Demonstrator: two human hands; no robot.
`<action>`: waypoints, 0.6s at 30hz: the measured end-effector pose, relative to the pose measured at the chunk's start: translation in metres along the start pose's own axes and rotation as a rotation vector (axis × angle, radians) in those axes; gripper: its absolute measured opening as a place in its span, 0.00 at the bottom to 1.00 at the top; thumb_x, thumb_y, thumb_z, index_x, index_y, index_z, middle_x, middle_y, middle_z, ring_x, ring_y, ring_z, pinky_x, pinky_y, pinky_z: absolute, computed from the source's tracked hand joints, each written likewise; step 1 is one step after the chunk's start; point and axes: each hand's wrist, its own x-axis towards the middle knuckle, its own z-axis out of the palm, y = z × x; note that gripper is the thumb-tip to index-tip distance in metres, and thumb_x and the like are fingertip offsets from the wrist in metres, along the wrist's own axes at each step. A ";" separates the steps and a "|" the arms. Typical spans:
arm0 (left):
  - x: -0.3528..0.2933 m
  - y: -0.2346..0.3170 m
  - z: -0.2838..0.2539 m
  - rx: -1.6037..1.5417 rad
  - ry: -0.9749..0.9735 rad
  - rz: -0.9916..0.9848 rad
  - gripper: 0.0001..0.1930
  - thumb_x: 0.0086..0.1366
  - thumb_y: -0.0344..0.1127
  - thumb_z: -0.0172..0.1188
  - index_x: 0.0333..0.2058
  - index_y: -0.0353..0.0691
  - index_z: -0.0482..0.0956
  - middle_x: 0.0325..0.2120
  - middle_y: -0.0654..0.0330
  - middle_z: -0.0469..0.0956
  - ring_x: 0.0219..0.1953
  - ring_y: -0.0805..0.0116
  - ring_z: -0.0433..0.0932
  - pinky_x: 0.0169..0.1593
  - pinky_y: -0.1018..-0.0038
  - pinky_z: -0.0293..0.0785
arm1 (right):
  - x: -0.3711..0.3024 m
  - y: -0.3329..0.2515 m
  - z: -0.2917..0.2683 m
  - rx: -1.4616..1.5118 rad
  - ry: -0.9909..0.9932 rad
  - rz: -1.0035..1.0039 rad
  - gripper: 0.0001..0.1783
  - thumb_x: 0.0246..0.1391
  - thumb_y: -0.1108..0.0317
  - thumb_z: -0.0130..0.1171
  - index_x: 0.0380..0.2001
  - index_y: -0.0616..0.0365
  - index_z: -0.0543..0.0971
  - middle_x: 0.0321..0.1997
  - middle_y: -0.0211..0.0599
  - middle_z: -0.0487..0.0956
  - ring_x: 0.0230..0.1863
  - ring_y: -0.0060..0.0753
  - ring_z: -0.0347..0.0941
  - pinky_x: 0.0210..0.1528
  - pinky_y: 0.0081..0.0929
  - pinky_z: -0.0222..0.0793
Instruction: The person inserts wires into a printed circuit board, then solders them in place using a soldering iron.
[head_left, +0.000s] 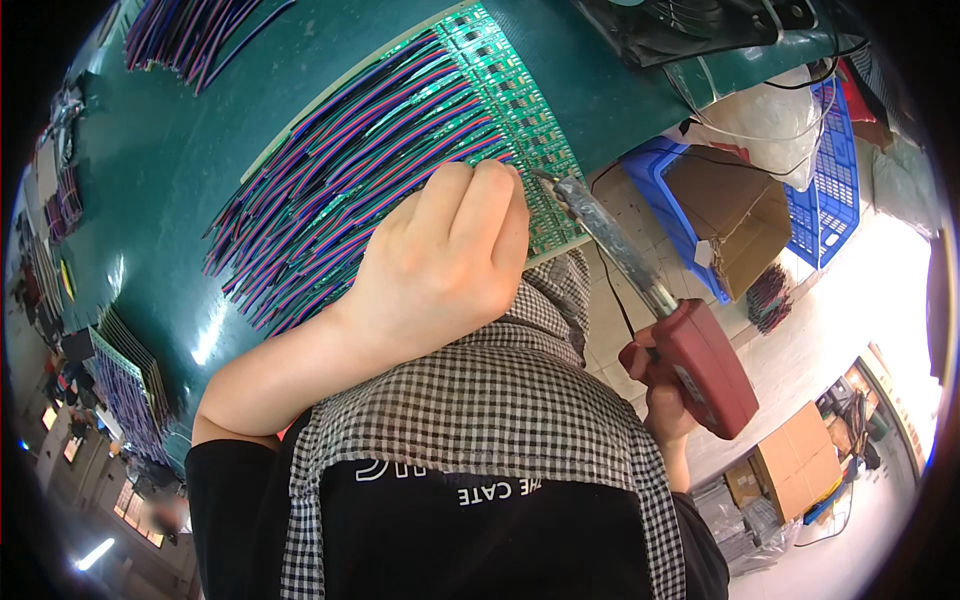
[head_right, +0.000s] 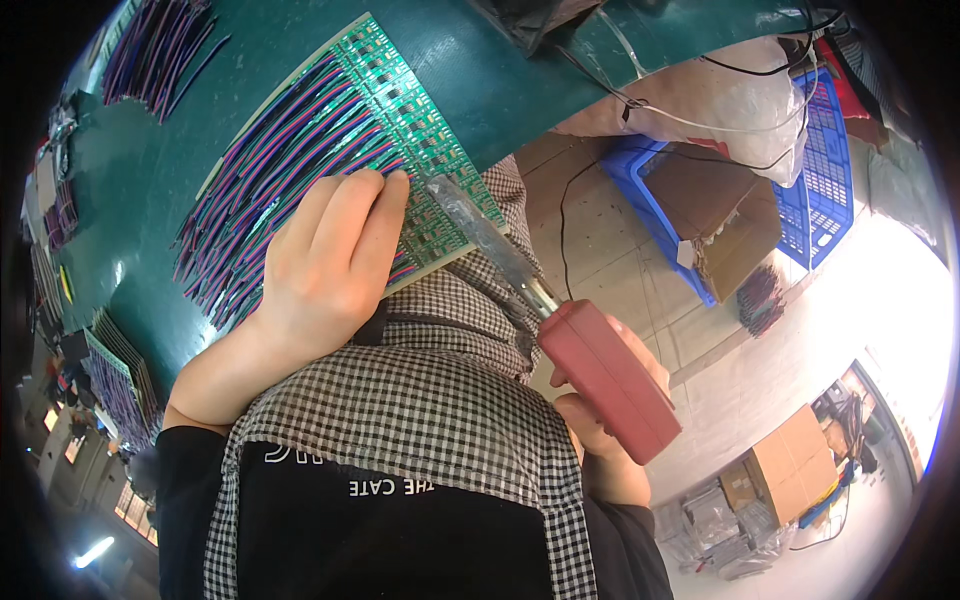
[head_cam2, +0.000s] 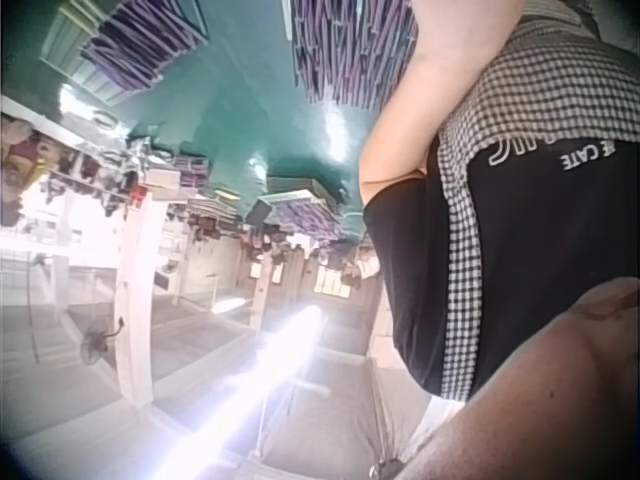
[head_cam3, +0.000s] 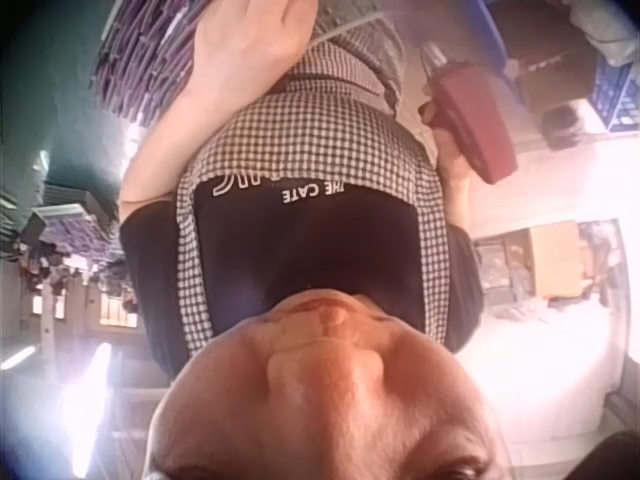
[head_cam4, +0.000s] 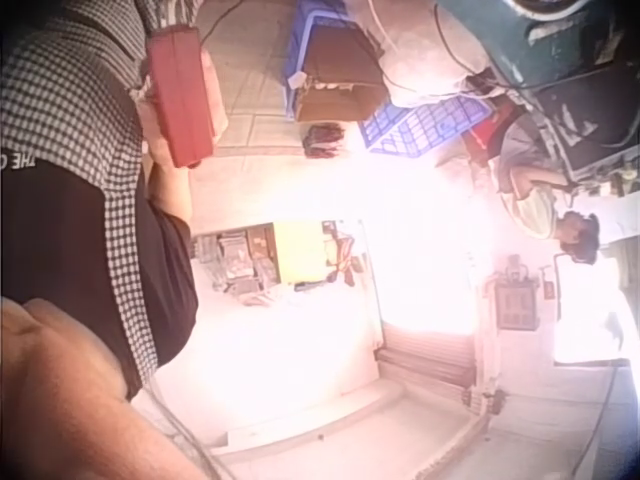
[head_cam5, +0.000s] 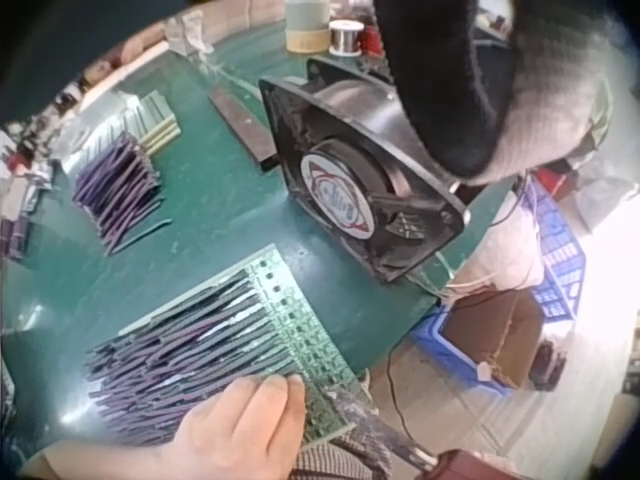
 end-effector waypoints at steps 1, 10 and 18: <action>0.000 0.001 -0.001 0.000 -0.012 -0.009 0.05 0.46 0.22 0.59 0.25 0.29 0.75 0.24 0.61 0.66 0.24 0.72 0.67 0.19 0.84 0.65 | -0.001 0.003 -0.001 0.002 0.000 0.000 0.44 0.43 0.50 0.71 0.55 0.72 0.67 0.33 0.40 0.78 0.27 0.25 0.75 0.30 0.21 0.71; -0.001 0.007 -0.011 -0.030 -0.148 -0.112 0.14 0.47 0.24 0.60 0.36 0.27 0.78 0.31 0.55 0.72 0.28 0.64 0.73 0.29 0.76 0.73 | -0.003 0.014 -0.005 -0.108 -0.056 -0.099 0.38 0.45 0.54 0.71 0.54 0.68 0.69 0.32 0.40 0.80 0.25 0.27 0.76 0.30 0.23 0.73; 0.000 0.010 -0.010 0.030 -0.158 -0.090 0.13 0.47 0.23 0.61 0.34 0.27 0.78 0.30 0.56 0.72 0.28 0.67 0.73 0.28 0.78 0.72 | -0.006 0.014 -0.007 -0.140 -0.044 -0.081 0.38 0.43 0.54 0.72 0.51 0.69 0.71 0.33 0.42 0.80 0.27 0.30 0.78 0.30 0.23 0.73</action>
